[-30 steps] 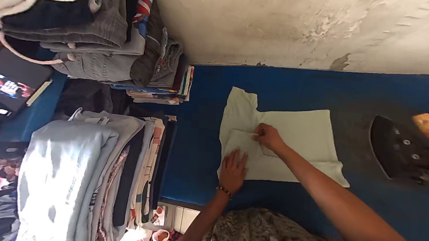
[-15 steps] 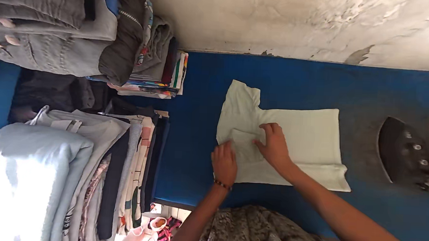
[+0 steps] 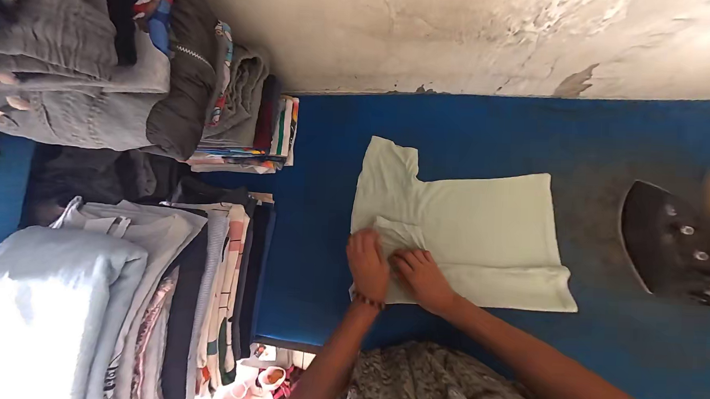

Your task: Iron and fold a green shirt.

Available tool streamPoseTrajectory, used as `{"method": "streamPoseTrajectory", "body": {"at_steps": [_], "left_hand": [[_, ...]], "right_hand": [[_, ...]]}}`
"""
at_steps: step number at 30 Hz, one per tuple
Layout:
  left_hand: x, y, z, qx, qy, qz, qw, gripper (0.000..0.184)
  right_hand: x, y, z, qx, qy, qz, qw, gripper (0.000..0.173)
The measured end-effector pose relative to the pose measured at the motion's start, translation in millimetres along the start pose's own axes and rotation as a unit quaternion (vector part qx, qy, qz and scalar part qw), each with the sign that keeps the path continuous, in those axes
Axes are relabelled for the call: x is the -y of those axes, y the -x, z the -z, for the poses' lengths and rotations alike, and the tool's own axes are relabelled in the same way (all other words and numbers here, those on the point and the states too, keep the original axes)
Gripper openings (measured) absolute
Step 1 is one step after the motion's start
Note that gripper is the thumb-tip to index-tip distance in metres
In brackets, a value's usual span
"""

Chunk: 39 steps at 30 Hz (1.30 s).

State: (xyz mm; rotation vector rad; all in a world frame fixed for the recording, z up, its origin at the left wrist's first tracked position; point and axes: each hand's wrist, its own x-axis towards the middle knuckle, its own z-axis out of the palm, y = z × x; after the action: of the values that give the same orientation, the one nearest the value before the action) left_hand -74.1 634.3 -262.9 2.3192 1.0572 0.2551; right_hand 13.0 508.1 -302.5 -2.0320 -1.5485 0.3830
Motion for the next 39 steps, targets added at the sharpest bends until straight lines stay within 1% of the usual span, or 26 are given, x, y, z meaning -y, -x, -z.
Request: {"method": "streamPoseTrajectory", "body": {"at_steps": [2,3,5,6,8,9,10,12,14,15,16,17,18,19,21,22,24,26,28,30,31,33,34,36,38,39], "left_hand": [[13,34,-16,-0.036,-0.028,-0.108,0.993,0.018],[22,45,-22,-0.034,-0.035,-0.12,0.992,0.015],[34,54,-26,-0.015,-0.049,-0.109,0.993,0.016],[34,52,-25,-0.003,-0.055,-0.101,0.993,0.017],[21,47,-12,0.049,-0.026,-0.041,0.998,0.023],[14,44,-5,0.068,0.002,-0.002,0.998,0.026],[9,41,2,0.08,0.039,0.04,0.995,0.029],[4,35,16,0.104,0.152,0.147,0.972,0.035],[8,28,24,0.093,0.286,0.252,0.92,0.039],[13,24,26,0.088,0.323,0.288,0.897,0.042],[19,20,27,0.088,0.337,0.308,0.886,0.044],[24,17,28,0.097,0.336,0.315,0.882,0.044],[27,13,28,0.107,0.325,0.315,0.885,0.046],[29,10,29,0.123,0.31,0.313,0.889,0.049],[30,5,31,0.158,0.275,0.307,0.897,0.052],[29,3,31,0.166,0.26,0.301,0.902,0.049],[30,1,30,0.164,0.242,0.288,0.912,0.039],[34,2,27,0.142,0.235,0.272,0.922,0.029],[35,6,27,0.139,0.227,0.246,0.932,0.019],[33,9,29,0.159,0.212,0.221,0.939,0.021],[33,10,30,0.168,0.21,0.209,0.94,0.023],[34,10,32,0.189,0.206,0.198,0.939,0.028],[34,9,34,0.2,0.202,0.194,0.939,0.031],[35,7,36,0.209,0.19,0.178,0.943,0.032],[39,4,37,0.204,0.174,0.166,0.949,0.032],[41,4,35,0.196,0.168,0.166,0.952,0.033]], "right_hand": [[6,-8,19,-0.045,-0.05,-0.139,0.988,0.033],[5,-14,28,-0.037,-0.088,-0.233,0.968,0.037],[-2,-33,43,0.03,-0.151,-0.378,0.913,0.049],[-6,-42,48,0.06,-0.17,-0.407,0.895,0.051],[-10,-56,58,0.106,-0.21,-0.428,0.872,0.042],[-8,-58,63,0.11,-0.229,-0.417,0.873,0.036],[-4,-55,67,0.097,-0.243,-0.381,0.887,0.029],[6,-32,68,0.062,-0.242,-0.23,0.941,0.017],[11,0,66,0.077,-0.177,-0.053,0.98,0.022],[12,15,65,0.096,-0.142,-0.003,0.985,0.025],[15,28,65,0.116,-0.125,-0.008,0.985,0.027],[18,38,65,0.124,-0.124,-0.065,0.982,0.026],[23,43,65,0.124,-0.137,-0.16,0.97,0.024],[27,44,64,0.114,-0.164,-0.267,0.943,0.025],[31,39,53,0.074,-0.233,-0.431,0.869,0.041],[33,35,46,0.051,-0.265,-0.474,0.839,0.047],[37,29,37,0.012,-0.305,-0.511,0.804,0.047],[33,26,33,0.002,-0.288,-0.514,0.808,0.045],[32,27,34,0.023,-0.232,-0.484,0.843,0.042],[42,26,38,0.016,-0.151,-0.419,0.895,0.036],[48,25,36,0.001,-0.11,-0.358,0.927,0.03],[51,19,21,-0.07,-0.045,-0.169,0.982,0.021],[49,13,11,-0.091,-0.029,-0.069,0.993,0.022],[38,1,-6,-0.04,-0.011,0.065,0.997,0.032],[19,0,-19,0.089,0.008,0.112,0.99,0.048],[10,3,-22,0.119,0.021,0.128,0.984,0.051]]}}
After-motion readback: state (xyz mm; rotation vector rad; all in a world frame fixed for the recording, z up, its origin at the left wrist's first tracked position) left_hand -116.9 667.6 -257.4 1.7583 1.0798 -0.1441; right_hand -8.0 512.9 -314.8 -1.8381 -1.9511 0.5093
